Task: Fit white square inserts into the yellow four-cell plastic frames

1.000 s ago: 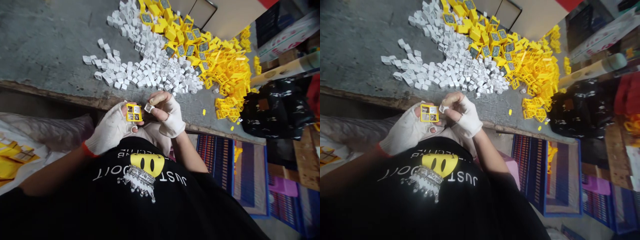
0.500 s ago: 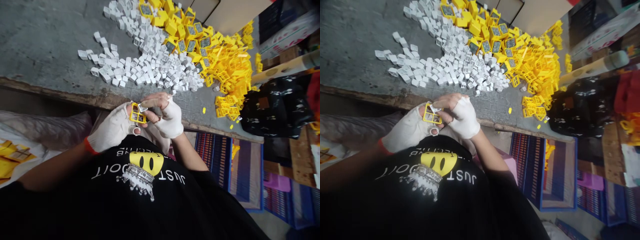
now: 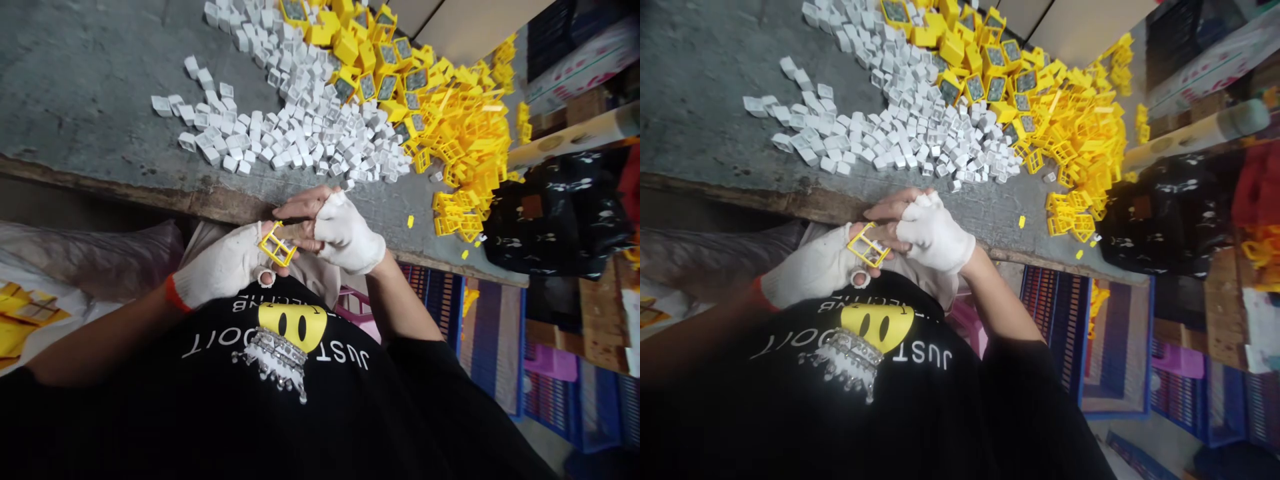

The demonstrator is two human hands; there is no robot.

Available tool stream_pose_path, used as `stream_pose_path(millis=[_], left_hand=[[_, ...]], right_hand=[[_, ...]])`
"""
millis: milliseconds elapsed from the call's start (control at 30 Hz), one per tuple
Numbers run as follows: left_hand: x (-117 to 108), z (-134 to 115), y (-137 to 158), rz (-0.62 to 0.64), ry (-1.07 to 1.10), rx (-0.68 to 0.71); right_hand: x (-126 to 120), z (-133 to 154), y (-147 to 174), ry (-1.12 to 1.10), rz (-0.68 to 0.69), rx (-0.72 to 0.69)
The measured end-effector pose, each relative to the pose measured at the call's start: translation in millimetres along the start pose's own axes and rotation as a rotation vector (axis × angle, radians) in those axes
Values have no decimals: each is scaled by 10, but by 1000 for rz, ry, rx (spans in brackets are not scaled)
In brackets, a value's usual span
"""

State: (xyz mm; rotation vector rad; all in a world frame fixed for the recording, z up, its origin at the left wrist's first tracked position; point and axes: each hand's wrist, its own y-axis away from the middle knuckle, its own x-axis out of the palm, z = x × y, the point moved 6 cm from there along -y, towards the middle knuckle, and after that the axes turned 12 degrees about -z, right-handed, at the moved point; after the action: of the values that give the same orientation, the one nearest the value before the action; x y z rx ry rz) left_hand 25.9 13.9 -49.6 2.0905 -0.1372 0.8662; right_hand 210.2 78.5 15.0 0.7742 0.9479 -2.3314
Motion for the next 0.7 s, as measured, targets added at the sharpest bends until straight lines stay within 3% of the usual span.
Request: stream_pose_path(millis=[100, 167, 267, 367, 500, 700], left_hand=[[-19, -29, 41, -106, 33, -7], [-28, -97, 74, -177, 62, 49], [-31, -205, 126, -237, 67, 179], [-30, -236, 157, -206, 72, 253], [-56, -223, 163, -109, 116, 318], [-74, -237, 131, -82, 77, 403]], right_hand=[[-243, -220, -49, -16, -286, 144], [-339, -481, -97, 140, -430, 268], [-187, -871, -237, 405, -301, 388], [54, -1051, -349, 421, -217, 382], [221, -1034, -271, 354, -217, 377], [104, -816, 140, 335, -309, 362]])
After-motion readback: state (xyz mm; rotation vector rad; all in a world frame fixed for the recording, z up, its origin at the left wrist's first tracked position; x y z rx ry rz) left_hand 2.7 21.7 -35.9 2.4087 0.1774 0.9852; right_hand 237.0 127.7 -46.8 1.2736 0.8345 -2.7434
